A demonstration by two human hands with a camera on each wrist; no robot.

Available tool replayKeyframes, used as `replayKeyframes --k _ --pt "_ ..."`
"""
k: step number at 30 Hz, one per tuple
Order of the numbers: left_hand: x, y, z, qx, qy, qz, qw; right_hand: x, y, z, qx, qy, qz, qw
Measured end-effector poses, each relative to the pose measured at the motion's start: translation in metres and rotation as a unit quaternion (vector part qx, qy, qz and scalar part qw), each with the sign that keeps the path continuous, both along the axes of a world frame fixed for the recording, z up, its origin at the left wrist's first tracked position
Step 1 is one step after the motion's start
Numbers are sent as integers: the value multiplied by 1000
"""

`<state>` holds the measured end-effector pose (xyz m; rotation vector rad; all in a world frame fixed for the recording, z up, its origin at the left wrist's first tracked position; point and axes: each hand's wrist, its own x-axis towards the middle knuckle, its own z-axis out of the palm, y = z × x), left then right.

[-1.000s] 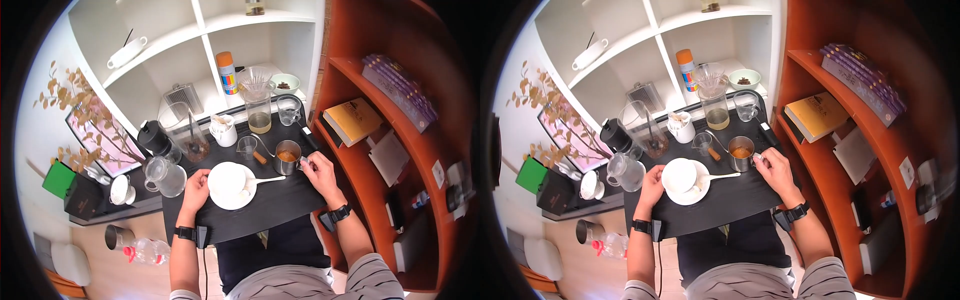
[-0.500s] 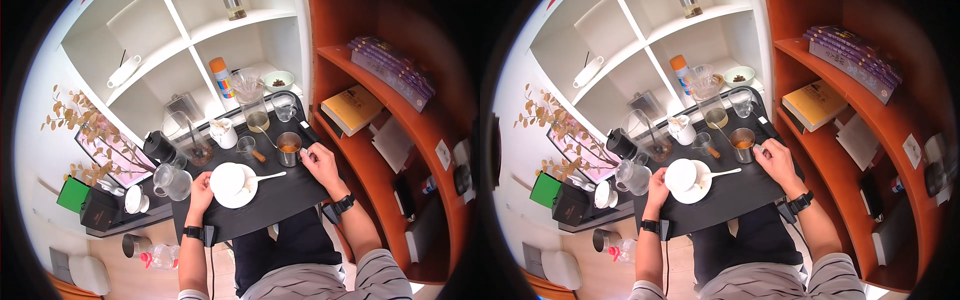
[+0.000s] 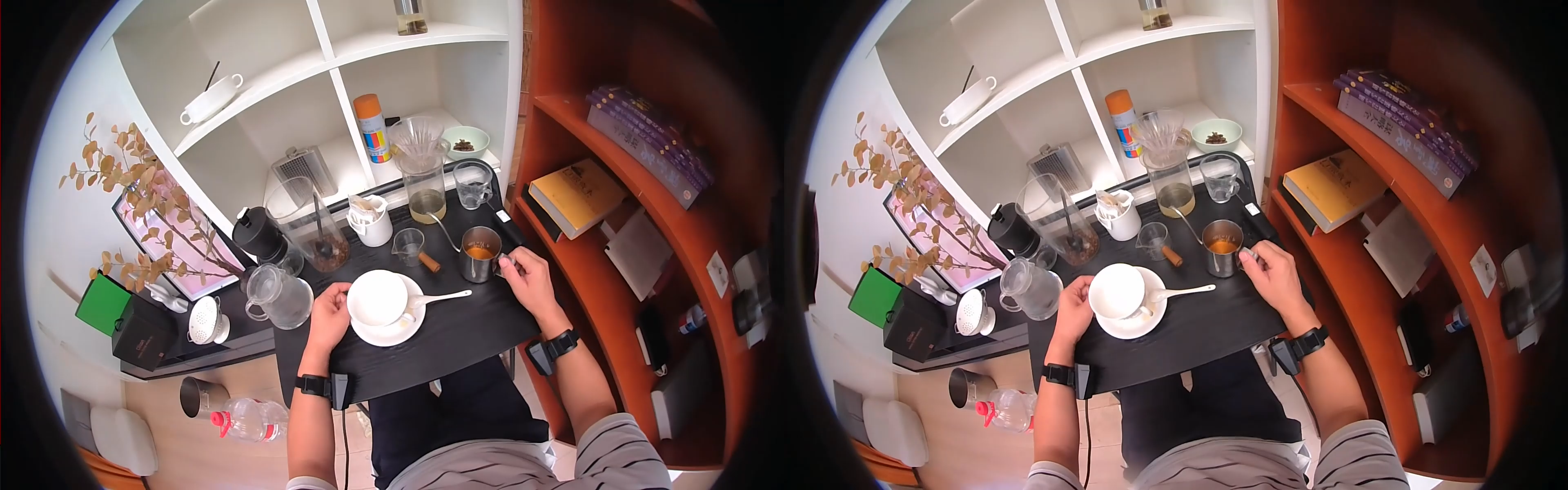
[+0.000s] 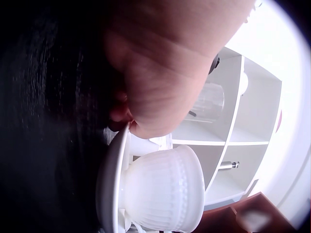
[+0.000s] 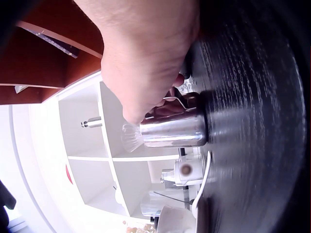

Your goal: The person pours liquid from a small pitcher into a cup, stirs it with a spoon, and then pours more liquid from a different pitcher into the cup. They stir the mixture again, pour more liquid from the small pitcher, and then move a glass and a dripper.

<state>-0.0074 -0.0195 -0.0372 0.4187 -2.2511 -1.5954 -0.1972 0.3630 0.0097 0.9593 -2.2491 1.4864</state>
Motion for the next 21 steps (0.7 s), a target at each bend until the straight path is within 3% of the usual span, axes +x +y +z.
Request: replayKeyframes --k 13,21 --pt "-1 5 -3 31 30 14 999 0 -1 -1 14 7 0 1000" --pt "4 13 15 -35 -7 33 999 -1 1 -3 21 -5 0 1000"
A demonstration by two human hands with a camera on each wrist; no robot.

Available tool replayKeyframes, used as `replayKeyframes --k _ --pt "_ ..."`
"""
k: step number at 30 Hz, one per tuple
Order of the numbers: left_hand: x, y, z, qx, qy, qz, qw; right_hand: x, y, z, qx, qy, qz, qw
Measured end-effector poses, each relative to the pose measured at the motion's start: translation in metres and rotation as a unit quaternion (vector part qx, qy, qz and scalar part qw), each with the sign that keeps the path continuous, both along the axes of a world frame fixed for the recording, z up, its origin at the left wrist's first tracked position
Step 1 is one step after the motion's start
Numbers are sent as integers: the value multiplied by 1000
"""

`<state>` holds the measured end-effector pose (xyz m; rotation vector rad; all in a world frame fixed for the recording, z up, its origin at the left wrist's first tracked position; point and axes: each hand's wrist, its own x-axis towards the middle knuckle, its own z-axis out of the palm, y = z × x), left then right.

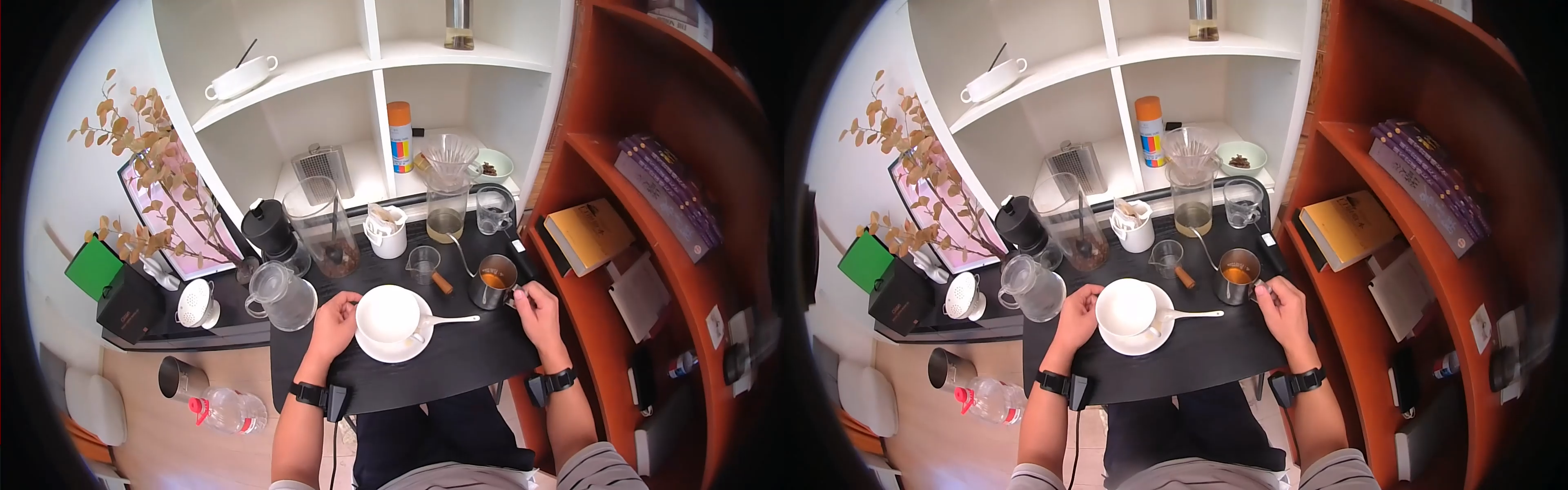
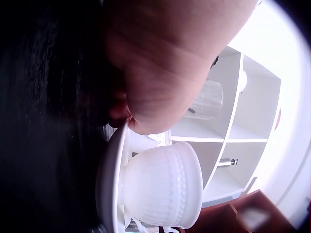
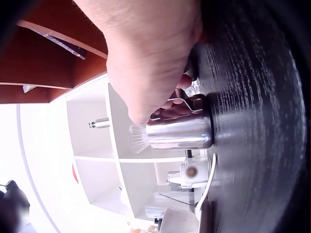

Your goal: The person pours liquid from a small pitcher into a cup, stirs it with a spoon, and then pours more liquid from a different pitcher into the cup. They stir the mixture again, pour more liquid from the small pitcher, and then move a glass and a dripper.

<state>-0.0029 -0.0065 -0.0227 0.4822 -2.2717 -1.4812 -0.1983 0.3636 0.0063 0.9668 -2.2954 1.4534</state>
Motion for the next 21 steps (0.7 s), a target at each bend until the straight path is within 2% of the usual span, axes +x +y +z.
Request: replayKeyframes --k 7,15,21 --pt "1 5 3 33 -12 10 999 3 1 4 5 -1 14 1000" --pt "2 12 17 10 -29 16 999 2 -1 5 9 -10 17 1000" --pt "1 8 5 35 -19 7 999 1 0 2 2 -11 21 1000"
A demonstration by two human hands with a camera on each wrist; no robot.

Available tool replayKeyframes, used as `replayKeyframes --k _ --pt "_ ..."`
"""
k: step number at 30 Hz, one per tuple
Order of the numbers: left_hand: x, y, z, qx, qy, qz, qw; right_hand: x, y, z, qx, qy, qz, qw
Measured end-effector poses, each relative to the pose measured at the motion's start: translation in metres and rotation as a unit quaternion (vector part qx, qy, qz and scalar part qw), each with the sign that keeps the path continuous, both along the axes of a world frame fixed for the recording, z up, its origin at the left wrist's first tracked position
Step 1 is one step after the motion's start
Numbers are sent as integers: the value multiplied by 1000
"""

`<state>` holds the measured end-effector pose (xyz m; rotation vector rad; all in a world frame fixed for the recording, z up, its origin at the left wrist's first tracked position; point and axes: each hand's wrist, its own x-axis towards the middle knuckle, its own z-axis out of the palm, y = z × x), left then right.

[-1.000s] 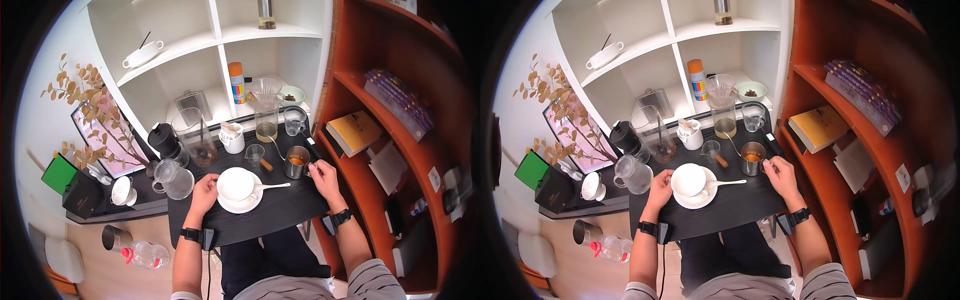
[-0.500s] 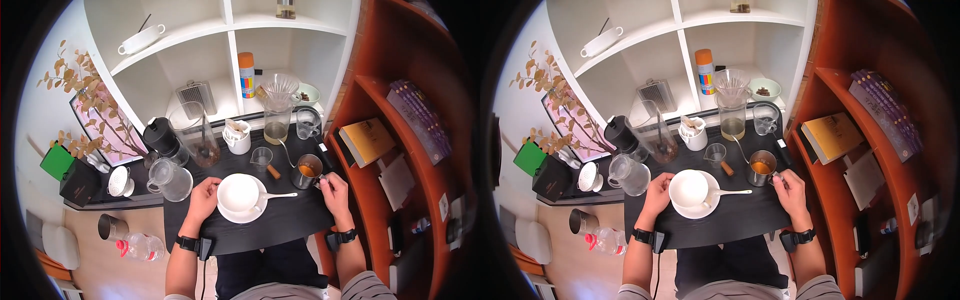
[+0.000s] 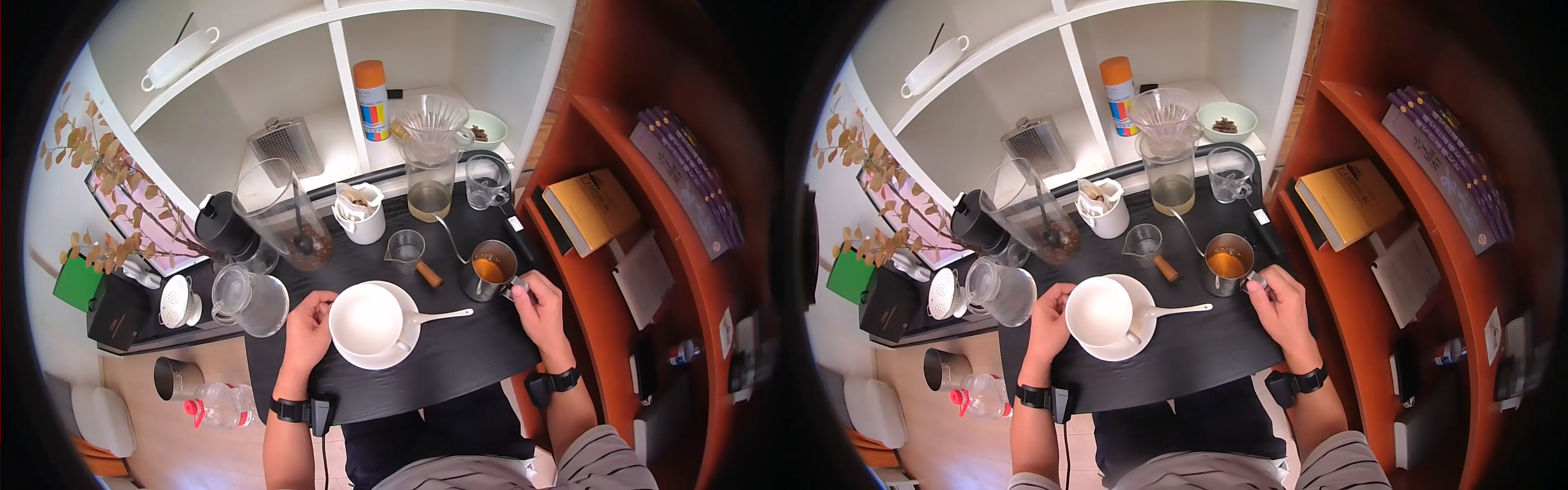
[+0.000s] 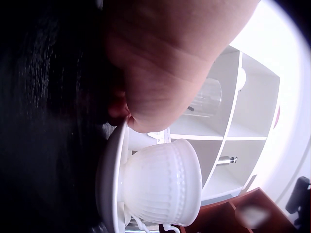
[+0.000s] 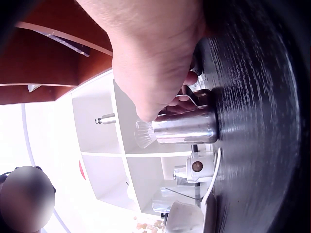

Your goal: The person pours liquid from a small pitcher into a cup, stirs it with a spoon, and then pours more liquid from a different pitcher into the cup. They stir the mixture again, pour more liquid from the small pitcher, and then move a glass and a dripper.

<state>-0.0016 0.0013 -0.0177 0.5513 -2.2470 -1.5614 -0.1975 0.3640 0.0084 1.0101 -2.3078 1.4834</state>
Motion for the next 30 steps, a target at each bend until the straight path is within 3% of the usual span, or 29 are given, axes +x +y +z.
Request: replayKeyframes --k 30 --pt "-4 -12 -8 23 23 -28 999 1 0 3 -4 11 6 1000"
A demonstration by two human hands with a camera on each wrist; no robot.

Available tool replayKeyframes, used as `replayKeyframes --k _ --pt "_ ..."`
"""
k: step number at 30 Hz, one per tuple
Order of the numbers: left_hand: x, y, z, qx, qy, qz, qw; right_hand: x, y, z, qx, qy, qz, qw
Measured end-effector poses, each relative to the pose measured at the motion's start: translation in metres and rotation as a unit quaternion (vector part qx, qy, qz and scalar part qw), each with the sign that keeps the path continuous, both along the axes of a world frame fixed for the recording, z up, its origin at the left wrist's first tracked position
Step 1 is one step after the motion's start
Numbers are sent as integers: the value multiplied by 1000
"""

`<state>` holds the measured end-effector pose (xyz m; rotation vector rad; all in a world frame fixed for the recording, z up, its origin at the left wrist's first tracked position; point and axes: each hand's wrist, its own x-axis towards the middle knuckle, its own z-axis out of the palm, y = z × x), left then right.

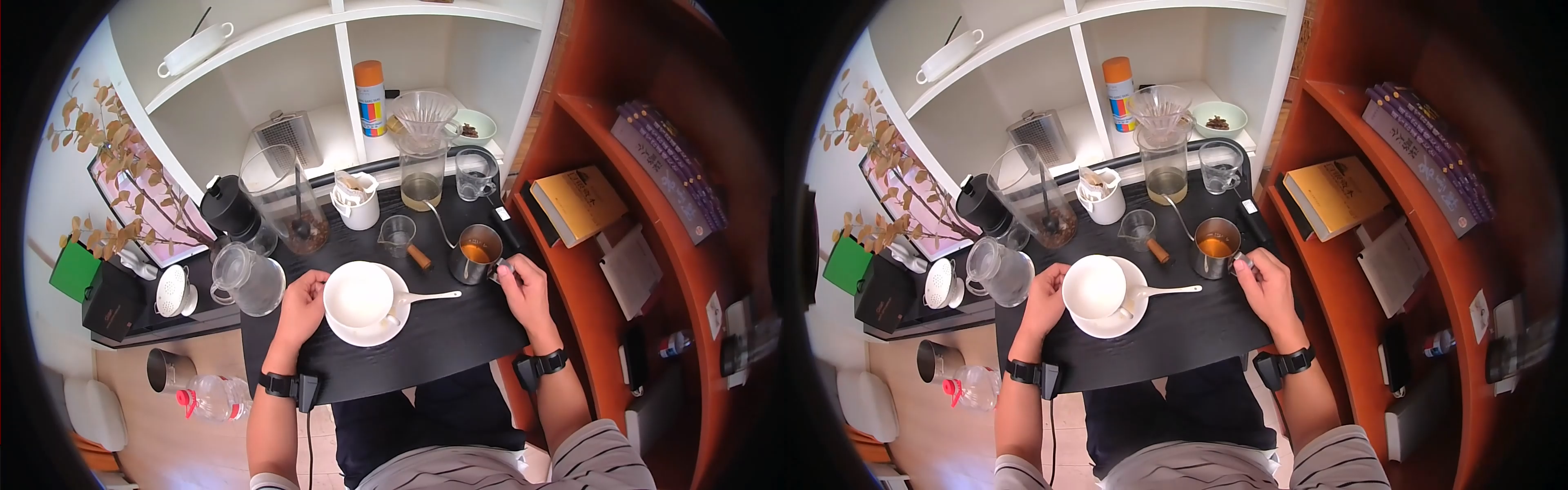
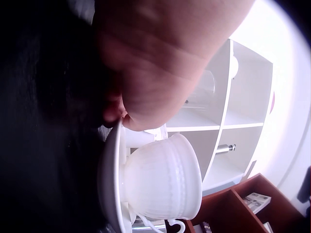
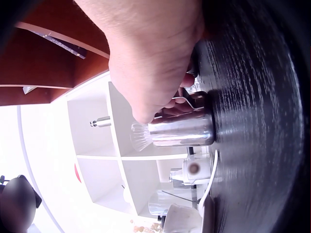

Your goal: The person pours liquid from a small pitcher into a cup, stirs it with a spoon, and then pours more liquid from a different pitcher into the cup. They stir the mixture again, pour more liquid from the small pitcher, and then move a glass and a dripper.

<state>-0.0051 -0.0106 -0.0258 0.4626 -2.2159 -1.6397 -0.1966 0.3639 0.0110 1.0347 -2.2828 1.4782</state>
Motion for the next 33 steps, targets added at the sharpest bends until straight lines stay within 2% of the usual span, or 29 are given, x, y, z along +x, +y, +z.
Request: replayKeyframes --k 11,21,33 --pt "-3 -8 31 9 -99 -75 992 0 0 -1 -1 -13 -6 1000" --pt "-2 -2 19 87 -59 -33 994 -3 1 -6 13 2 -4 1000" --pt "2 -7 7 25 -60 -43 997 -6 2 -14 10 -8 -7 1000"
